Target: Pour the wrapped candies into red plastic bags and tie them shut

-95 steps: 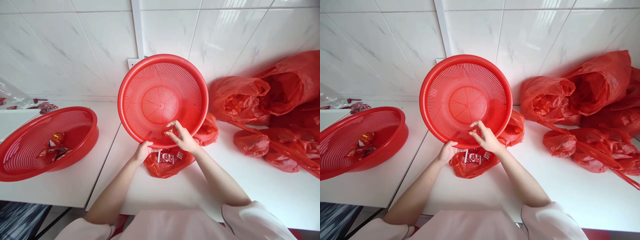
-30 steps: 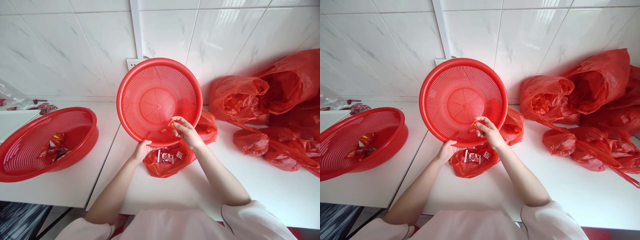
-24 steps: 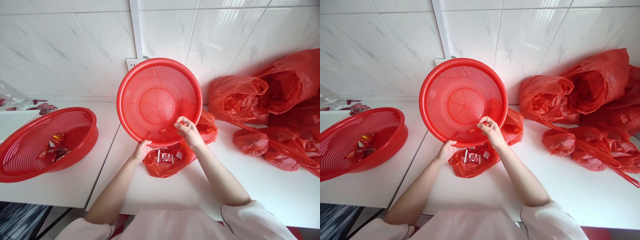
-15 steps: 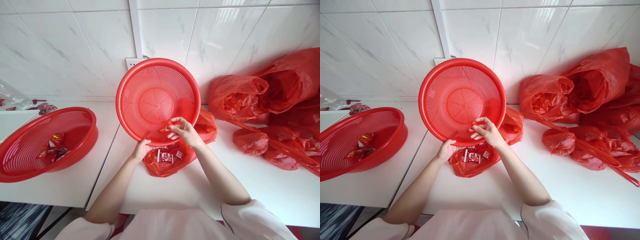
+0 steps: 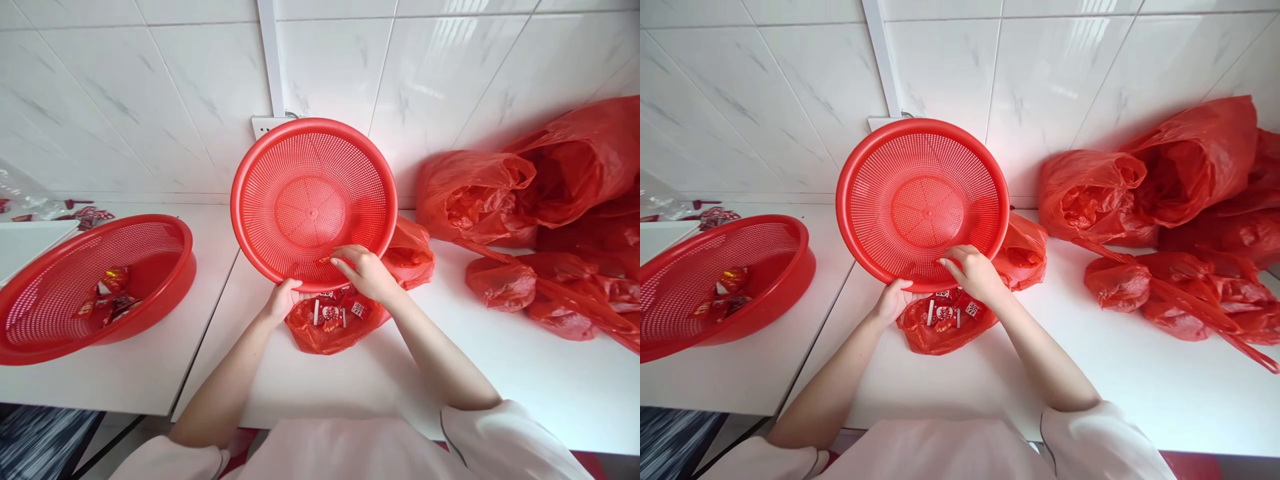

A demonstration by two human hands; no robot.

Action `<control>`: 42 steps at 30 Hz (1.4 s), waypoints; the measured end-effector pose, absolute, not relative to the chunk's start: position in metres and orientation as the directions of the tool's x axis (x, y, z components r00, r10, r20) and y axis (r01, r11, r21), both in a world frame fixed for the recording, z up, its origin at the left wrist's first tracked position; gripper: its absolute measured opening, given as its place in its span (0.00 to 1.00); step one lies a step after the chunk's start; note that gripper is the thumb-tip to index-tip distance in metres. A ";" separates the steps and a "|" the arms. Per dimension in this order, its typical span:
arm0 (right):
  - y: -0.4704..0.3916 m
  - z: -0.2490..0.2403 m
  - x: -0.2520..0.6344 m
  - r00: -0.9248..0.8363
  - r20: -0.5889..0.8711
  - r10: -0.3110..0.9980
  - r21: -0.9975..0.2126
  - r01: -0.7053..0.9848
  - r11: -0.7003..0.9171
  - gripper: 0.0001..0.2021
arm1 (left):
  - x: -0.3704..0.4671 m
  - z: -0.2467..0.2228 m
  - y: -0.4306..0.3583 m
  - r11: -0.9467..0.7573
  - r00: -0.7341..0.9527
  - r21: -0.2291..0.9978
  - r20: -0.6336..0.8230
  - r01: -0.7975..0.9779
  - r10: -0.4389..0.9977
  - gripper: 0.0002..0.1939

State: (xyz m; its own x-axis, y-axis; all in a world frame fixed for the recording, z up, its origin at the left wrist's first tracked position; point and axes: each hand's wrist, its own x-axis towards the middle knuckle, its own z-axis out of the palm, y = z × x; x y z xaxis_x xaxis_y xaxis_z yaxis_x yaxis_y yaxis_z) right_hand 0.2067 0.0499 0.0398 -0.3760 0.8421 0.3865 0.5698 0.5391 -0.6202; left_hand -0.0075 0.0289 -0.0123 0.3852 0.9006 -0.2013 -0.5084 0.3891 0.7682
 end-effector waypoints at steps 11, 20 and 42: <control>0.059 0.014 0.205 -0.682 0.192 0.706 -0.564 0.511 0.648 0.23 | -0.008 -0.013 0.026 0.401 0.364 0.790 -0.243 -0.463 0.899 0.18; 0.054 0.032 0.206 -0.522 0.345 0.780 -0.795 0.280 0.539 0.14 | -0.009 -0.011 0.031 0.358 0.280 0.781 -0.243 -0.512 0.929 0.17; 0.050 0.053 0.222 -0.600 0.297 0.743 -0.757 0.327 0.566 0.10 | -0.017 -0.011 0.038 0.291 0.192 0.796 -0.222 -0.531 0.956 0.08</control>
